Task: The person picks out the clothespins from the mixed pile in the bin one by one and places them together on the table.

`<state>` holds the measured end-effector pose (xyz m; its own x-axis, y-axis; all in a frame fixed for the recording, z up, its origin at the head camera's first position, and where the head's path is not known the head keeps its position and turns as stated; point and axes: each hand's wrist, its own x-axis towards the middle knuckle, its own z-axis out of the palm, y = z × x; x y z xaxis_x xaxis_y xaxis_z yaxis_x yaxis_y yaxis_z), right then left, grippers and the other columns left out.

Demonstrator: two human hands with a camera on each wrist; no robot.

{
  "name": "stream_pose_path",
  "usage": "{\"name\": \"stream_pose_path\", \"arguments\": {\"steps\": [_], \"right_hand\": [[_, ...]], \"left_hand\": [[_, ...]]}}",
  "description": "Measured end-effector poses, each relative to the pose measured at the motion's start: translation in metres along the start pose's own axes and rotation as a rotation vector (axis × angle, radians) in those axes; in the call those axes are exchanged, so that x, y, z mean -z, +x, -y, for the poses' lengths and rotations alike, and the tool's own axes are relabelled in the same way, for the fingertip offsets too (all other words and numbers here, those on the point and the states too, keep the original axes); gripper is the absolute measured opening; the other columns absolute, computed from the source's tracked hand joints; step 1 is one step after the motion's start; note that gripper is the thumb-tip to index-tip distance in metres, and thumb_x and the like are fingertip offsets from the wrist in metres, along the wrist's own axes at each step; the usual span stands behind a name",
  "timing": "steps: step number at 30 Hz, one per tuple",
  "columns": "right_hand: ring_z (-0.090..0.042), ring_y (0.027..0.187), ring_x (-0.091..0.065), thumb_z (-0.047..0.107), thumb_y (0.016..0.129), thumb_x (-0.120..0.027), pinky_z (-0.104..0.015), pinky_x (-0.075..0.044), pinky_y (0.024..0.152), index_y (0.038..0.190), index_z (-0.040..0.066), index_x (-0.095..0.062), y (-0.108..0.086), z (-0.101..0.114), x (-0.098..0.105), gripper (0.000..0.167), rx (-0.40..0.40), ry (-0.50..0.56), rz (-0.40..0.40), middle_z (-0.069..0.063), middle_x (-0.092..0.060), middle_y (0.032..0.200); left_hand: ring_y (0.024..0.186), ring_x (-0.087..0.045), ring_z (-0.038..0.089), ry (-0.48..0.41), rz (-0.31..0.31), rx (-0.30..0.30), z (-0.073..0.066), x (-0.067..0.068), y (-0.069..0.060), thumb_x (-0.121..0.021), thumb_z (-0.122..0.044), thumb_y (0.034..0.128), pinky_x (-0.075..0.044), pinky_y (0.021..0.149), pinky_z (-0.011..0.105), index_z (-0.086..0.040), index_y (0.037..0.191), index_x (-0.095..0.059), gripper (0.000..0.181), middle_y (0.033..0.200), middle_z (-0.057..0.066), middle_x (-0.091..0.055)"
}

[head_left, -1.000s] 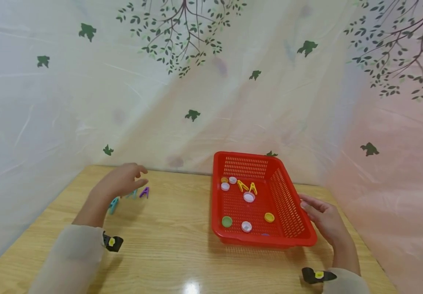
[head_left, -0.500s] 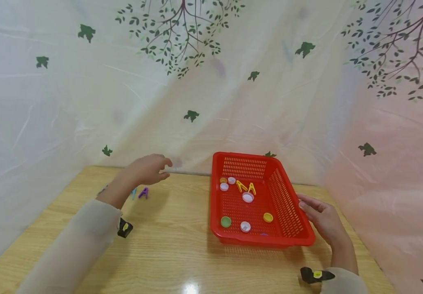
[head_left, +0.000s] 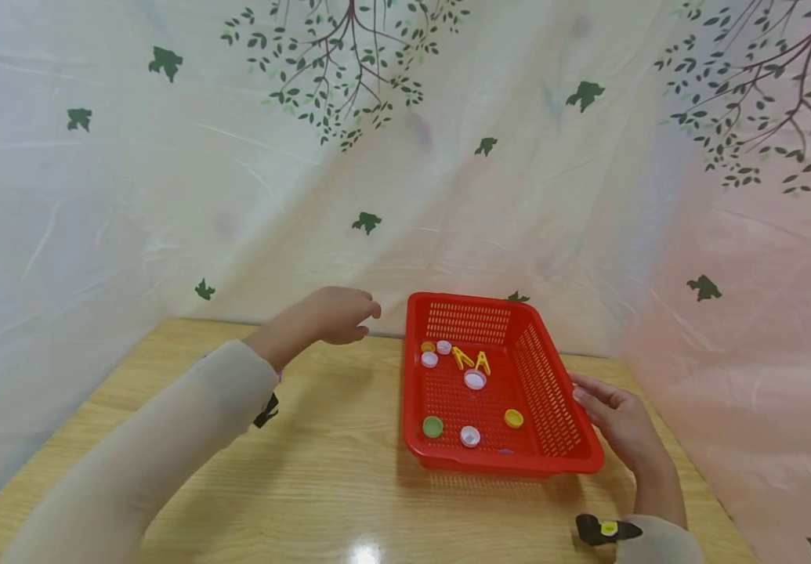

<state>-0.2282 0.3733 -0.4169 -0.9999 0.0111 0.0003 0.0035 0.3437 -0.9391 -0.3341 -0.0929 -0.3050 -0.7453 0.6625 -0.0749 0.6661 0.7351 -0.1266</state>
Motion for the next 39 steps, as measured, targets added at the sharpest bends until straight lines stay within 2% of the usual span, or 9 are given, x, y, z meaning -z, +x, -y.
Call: {"name": "stream_pose_path", "arguments": {"steps": [7, 15, 18, 27, 31, 33, 36, 38, 39], "right_hand": [[0.003, 0.109, -0.063, 0.048, 0.097, -0.066, -0.02, -0.054, 0.09, 0.152, 0.008, -0.049, 0.002, 0.0, 0.0, 0.07, -0.025, 0.011, -0.002, 0.006, -0.065, 0.137], [0.003, 0.109, -0.064, 0.048, 0.096, -0.067, -0.02, -0.054, 0.09, 0.152, 0.008, -0.05, 0.002, -0.002, 0.003, 0.07, -0.022, 0.009, -0.009, 0.01, -0.065, 0.134], [0.003, 0.109, -0.064, 0.047, 0.097, -0.067, -0.02, -0.054, 0.09, 0.151, 0.008, -0.05, 0.002, -0.002, 0.002, 0.069, -0.016, 0.018, -0.006, 0.012, -0.066, 0.132], [0.003, 0.109, -0.064, 0.046, 0.098, -0.066, -0.021, -0.054, 0.09, 0.151, 0.007, -0.049, 0.003, 0.0, 0.0, 0.069, -0.011, 0.011, 0.006, 0.008, -0.065, 0.134], [0.004, 0.109, -0.063, 0.047, 0.098, -0.066, -0.02, -0.054, 0.091, 0.152, 0.007, -0.049, 0.004, 0.001, 0.0, 0.069, -0.02, 0.004, 0.006, 0.006, -0.064, 0.137], [0.004, 0.109, -0.063, 0.047, 0.097, -0.066, -0.021, -0.054, 0.091, 0.152, 0.007, -0.049, 0.004, 0.001, 0.001, 0.07, -0.021, 0.001, 0.007, 0.005, -0.064, 0.138], [0.004, 0.109, -0.063, 0.048, 0.097, -0.066, -0.02, -0.054, 0.09, 0.152, 0.007, -0.048, 0.003, 0.001, 0.001, 0.07, -0.021, 0.002, 0.011, 0.007, -0.064, 0.138], [0.005, 0.109, -0.063, 0.048, 0.097, -0.066, -0.02, -0.054, 0.09, 0.152, 0.007, -0.048, 0.003, 0.001, 0.001, 0.07, -0.02, 0.002, 0.012, 0.009, -0.064, 0.136], [0.005, 0.109, -0.062, 0.048, 0.097, -0.066, -0.02, -0.054, 0.09, 0.152, 0.007, -0.048, 0.002, 0.001, 0.001, 0.07, -0.021, 0.004, 0.012, 0.01, -0.064, 0.136]], "left_hand": [[0.1, -0.064, 0.02, 0.04, 0.012, 0.021, -0.023, 0.015, 0.024, -0.072, -0.024, 0.0961, -0.056, 0.091, 0.038, -0.016, 0.129, -0.068, 0.034, 0.12, 0.004, -0.07], [0.09, -0.061, 0.015, 0.142, 0.003, -0.027, -0.04, 0.029, 0.055, -0.07, -0.028, 0.0968, -0.054, 0.087, 0.032, -0.02, 0.126, -0.068, 0.03, 0.11, -0.002, -0.07], [0.091, -0.061, 0.015, 0.142, 0.013, -0.033, -0.047, 0.035, 0.064, -0.071, -0.029, 0.0963, -0.054, 0.089, 0.033, -0.021, 0.123, -0.067, 0.028, 0.108, -0.003, -0.07], [0.094, -0.06, 0.013, 0.003, 0.034, 0.017, -0.065, 0.045, 0.083, -0.08, -0.03, 0.0903, -0.055, 0.094, 0.034, -0.025, 0.119, -0.064, 0.033, 0.105, -0.009, -0.064], [0.093, -0.06, 0.013, -0.074, 0.005, 0.032, -0.07, 0.045, 0.089, -0.081, -0.031, 0.0893, -0.055, 0.092, 0.033, -0.026, 0.117, -0.063, 0.033, 0.106, -0.009, -0.064], [0.092, -0.061, 0.012, -0.162, -0.011, 0.052, -0.073, 0.045, 0.091, -0.083, -0.033, 0.0871, -0.056, 0.089, 0.032, -0.028, 0.114, -0.063, 0.034, 0.104, -0.011, -0.064], [0.09, -0.062, 0.012, -0.351, -0.018, 0.1, -0.08, 0.046, 0.094, -0.087, -0.036, 0.0819, -0.057, 0.082, 0.032, -0.032, 0.109, -0.062, 0.037, 0.101, -0.013, -0.065], [0.089, -0.064, 0.013, -0.433, -0.014, 0.108, -0.086, 0.046, 0.098, -0.088, -0.037, 0.0805, -0.057, 0.078, 0.03, -0.032, 0.106, -0.062, 0.037, 0.099, -0.013, -0.066], [0.088, -0.065, 0.013, -0.44, -0.008, 0.097, -0.089, 0.047, 0.101, -0.088, -0.036, 0.0814, -0.057, 0.077, 0.03, -0.031, 0.106, -0.062, 0.036, 0.098, -0.012, -0.066]]}}
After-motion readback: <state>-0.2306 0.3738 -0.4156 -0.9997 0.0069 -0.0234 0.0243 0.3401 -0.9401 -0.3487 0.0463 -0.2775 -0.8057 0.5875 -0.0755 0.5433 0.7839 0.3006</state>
